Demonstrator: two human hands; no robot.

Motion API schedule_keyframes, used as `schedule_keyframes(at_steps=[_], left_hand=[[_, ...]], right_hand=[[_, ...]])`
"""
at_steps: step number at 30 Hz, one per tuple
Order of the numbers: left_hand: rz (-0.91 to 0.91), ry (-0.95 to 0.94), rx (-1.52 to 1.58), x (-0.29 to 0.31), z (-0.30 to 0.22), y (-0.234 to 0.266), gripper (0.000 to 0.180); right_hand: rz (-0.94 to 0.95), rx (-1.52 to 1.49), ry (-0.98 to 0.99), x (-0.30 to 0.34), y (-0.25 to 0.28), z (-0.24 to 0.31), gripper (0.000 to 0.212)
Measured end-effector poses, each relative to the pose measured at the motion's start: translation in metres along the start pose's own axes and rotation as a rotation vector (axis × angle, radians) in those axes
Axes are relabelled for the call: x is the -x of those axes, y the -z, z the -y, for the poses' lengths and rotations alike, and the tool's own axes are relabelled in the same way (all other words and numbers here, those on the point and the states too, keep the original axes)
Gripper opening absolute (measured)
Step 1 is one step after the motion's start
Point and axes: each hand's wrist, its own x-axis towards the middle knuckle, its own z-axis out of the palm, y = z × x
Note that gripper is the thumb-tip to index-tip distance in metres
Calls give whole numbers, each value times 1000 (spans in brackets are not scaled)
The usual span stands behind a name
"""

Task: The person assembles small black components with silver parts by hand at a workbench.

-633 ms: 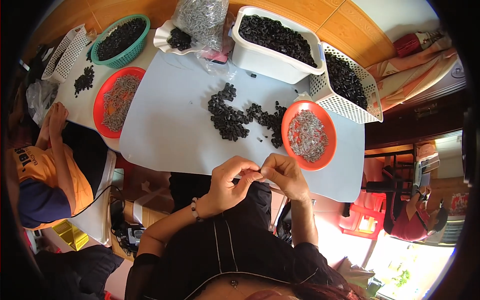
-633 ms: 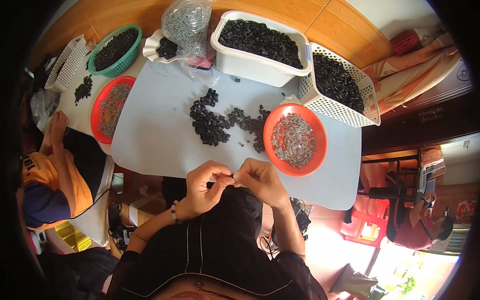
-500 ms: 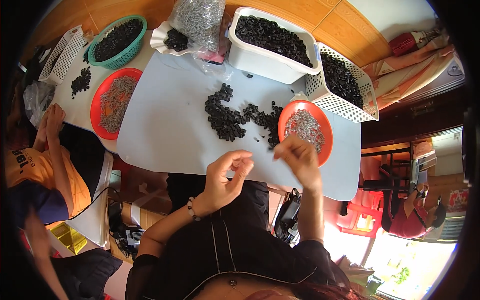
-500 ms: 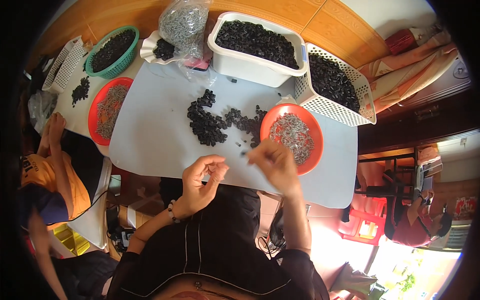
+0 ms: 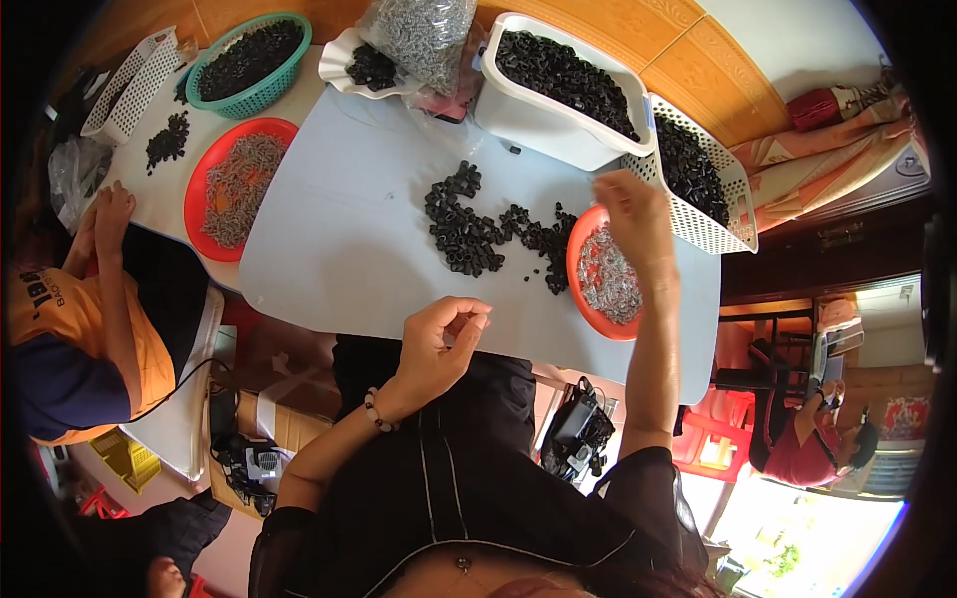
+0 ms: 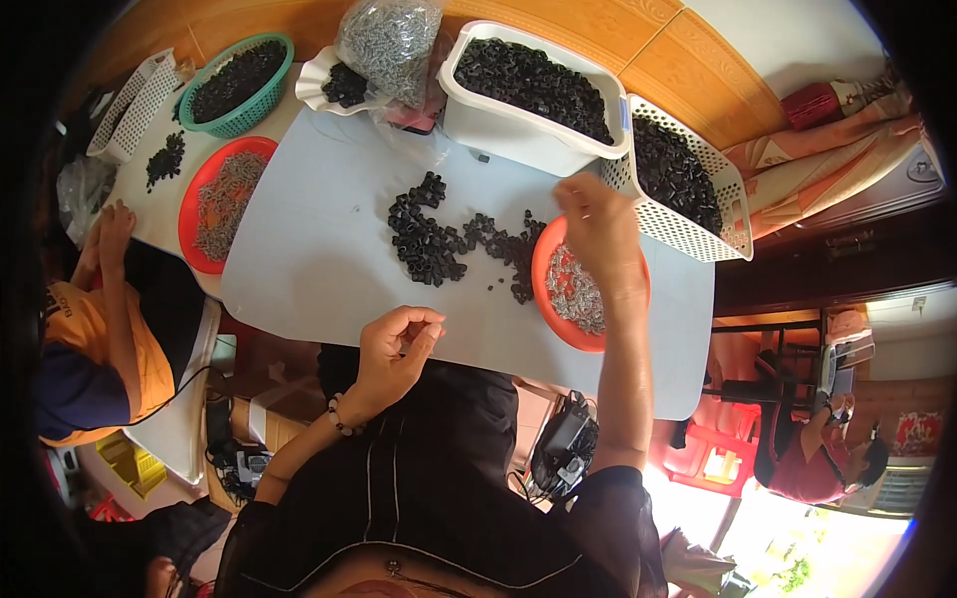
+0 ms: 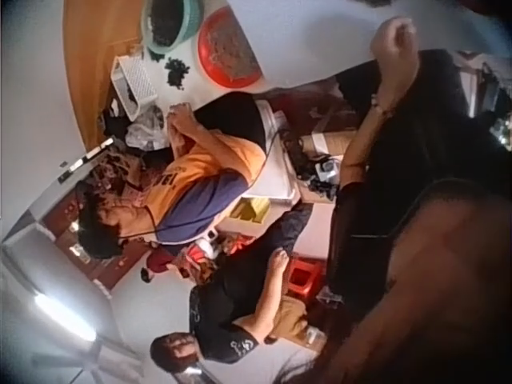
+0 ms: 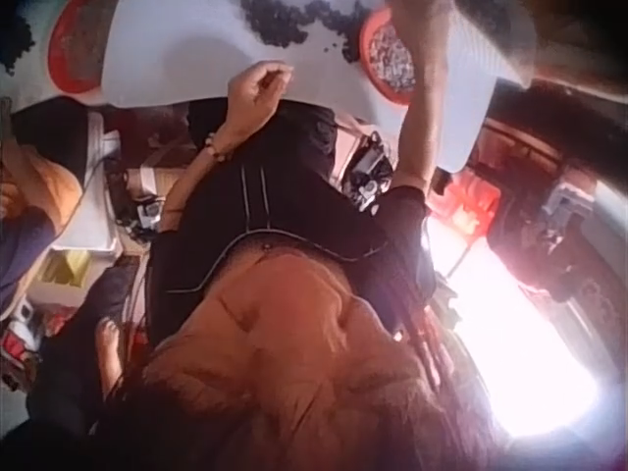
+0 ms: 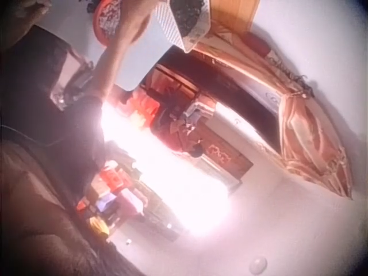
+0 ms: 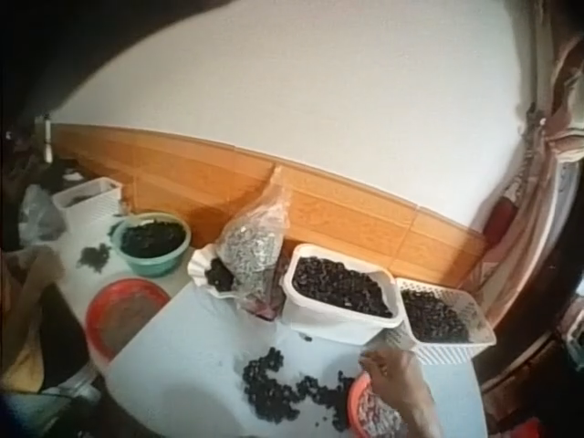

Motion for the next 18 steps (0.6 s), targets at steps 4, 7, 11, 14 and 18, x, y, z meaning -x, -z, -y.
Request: schedule_keyframes(at_steps=[4,7,11,14,18], left_hand=[[7,-23,-4,-1,3,0,11],[2,-47,-18,-1,2,1,11],[19,-57,-35,-1,0,2,11],[23,-59,-33,-1,-1,4,12],[17,-58,-31,-1,-3,4,12]], right_hand=[[188,58,64,21,-37,24,11],[226,196,165,30,-48,31,13],[170,176,166,30,-59,23,14],[213,132,207,26,-61,28,15],[286,87,216,28,-61,46,15]])
